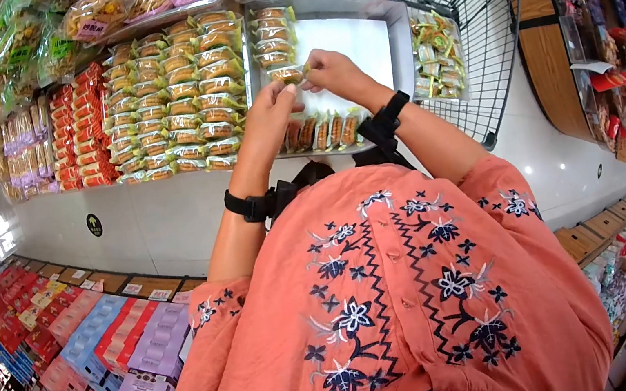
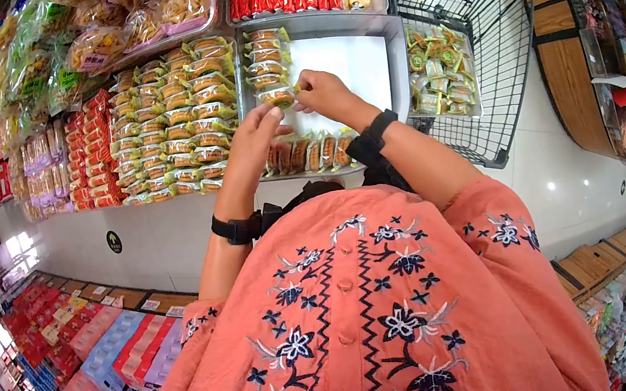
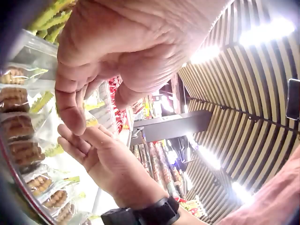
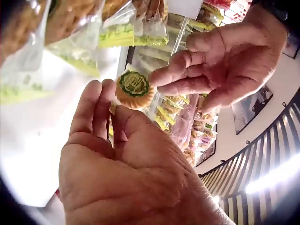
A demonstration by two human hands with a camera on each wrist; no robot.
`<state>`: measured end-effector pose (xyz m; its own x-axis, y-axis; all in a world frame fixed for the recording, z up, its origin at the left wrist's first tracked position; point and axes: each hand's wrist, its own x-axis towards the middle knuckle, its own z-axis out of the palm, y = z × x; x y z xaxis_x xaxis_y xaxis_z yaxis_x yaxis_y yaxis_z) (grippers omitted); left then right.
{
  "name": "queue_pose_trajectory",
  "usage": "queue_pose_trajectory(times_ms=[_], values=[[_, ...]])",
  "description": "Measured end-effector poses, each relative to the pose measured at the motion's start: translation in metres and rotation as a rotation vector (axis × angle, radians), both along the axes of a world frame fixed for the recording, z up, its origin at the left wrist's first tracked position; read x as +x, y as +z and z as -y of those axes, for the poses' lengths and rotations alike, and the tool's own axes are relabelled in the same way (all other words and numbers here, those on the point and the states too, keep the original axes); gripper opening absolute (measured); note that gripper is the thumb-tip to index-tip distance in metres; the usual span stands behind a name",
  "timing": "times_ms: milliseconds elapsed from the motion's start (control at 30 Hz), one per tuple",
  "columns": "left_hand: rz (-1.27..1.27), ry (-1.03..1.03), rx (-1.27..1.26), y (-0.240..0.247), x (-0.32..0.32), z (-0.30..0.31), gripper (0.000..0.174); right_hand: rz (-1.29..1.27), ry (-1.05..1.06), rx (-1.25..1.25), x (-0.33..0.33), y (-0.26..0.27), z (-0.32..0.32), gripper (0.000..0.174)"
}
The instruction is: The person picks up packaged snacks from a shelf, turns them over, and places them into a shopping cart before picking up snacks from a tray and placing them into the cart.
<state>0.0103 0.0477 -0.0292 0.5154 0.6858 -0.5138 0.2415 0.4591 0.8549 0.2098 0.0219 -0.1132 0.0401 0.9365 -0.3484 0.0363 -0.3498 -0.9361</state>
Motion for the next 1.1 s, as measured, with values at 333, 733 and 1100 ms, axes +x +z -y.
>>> queue_pose_trajectory(times_ms=[333, 733, 1100], values=[[0.187, 0.137, -0.241, -0.029, 0.007, -0.012, 0.039, 0.195, -0.064, 0.016, -0.021, -0.023, -0.007, 0.016], [0.279, 0.331, -0.242, -0.043, 0.021, -0.014, 0.025, 0.289, -0.092, 0.036, -0.019, -0.022, -0.017, 0.026], [0.24, 0.349, -0.247, -0.04, 0.022, -0.012, 0.024, 0.034, -0.068, -0.062, -0.005, -0.006, -0.011, 0.027]])
